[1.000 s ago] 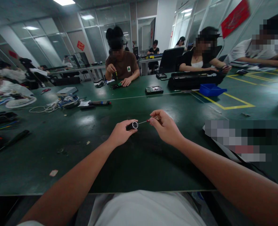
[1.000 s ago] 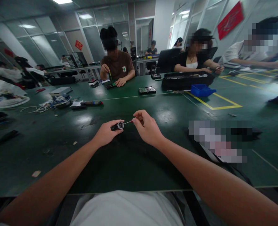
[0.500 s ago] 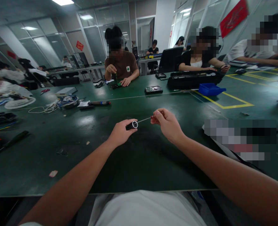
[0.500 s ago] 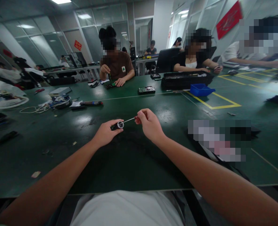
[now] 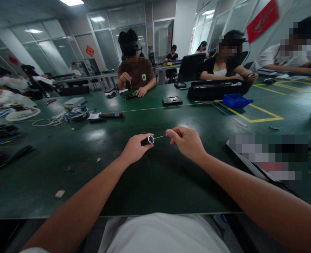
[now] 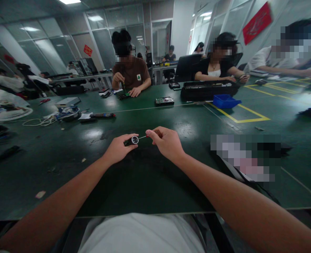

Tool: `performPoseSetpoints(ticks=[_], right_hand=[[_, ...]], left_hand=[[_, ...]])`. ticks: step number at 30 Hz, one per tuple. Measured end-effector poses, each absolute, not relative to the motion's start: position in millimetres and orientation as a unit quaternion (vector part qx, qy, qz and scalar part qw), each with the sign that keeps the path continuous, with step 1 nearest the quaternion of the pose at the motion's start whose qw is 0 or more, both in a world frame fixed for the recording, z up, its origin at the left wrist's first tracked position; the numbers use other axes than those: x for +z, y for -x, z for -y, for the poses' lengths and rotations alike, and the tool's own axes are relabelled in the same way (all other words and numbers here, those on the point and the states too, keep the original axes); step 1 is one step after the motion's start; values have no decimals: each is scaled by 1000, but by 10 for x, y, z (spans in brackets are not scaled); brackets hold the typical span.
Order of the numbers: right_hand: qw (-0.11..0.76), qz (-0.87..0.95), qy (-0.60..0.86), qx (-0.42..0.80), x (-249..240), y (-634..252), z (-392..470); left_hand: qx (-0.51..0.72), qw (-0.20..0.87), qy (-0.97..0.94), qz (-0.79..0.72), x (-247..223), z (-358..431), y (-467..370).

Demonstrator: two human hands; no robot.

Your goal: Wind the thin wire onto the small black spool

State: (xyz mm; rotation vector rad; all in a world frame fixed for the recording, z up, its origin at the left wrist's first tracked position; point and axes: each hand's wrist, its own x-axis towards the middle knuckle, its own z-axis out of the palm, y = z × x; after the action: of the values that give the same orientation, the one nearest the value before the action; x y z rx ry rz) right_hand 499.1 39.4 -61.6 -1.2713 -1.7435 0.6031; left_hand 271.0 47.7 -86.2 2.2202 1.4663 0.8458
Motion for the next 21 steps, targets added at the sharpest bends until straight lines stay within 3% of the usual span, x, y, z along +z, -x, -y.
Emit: performPoseSetpoints(ticks=[10,21], right_hand=[[414,785,407,217,-608,-4971,-300],[396,774,454,196,-619,-4970,-344]], left_hand=[[305,173,-783,-514,-877,-487,-2692],[300,174,-789,-508,-889,-483,-2693]])
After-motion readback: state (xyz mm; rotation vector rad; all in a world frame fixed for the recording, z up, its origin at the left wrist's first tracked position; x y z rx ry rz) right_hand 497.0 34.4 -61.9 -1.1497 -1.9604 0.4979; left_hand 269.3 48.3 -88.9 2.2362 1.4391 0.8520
